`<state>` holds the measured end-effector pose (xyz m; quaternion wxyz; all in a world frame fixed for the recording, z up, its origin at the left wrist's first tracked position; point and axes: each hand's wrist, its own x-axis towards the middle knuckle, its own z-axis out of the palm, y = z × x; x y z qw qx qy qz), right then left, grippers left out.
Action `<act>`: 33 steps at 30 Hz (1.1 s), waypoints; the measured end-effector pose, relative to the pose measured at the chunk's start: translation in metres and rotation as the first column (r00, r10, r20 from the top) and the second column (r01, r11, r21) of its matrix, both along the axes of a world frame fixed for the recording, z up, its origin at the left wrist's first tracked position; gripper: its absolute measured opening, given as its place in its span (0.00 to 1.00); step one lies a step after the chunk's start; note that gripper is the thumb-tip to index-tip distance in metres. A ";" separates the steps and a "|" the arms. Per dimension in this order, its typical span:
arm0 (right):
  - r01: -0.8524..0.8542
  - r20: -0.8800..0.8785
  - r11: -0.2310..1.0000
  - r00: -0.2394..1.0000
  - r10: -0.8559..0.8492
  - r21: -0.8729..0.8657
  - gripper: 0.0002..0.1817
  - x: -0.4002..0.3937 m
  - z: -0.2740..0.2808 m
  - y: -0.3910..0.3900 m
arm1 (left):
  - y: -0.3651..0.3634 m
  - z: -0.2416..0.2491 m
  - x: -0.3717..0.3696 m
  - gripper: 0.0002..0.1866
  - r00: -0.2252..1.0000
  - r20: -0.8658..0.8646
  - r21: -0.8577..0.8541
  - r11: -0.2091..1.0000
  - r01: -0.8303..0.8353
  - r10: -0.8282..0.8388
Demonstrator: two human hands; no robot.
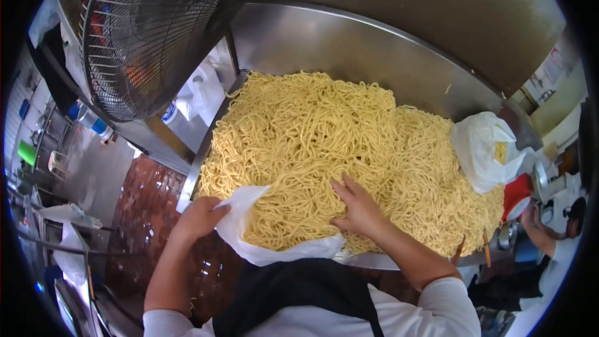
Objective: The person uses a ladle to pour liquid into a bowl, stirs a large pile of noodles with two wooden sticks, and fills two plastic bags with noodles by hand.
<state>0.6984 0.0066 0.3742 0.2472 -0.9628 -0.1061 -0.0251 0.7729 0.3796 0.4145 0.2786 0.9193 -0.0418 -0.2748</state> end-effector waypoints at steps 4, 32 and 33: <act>0.090 -0.106 0.995 0.990 -0.095 -0.053 0.44 0.027 -0.060 -0.006 | -0.045 -0.026 -0.009 0.17 0.939 -0.252 -0.645 0.682 -0.344 0.234; -0.074 -0.245 0.962 0.959 0.140 0.262 0.14 0.109 0.049 0.037 | -0.010 -0.066 -0.052 0.22 0.937 0.196 -0.450 0.876 -0.175 0.288; -0.010 -0.199 0.807 0.967 0.157 0.590 0.16 0.108 0.062 0.040 | -0.009 -0.066 -0.050 0.24 0.924 0.256 -0.441 0.885 -0.149 0.283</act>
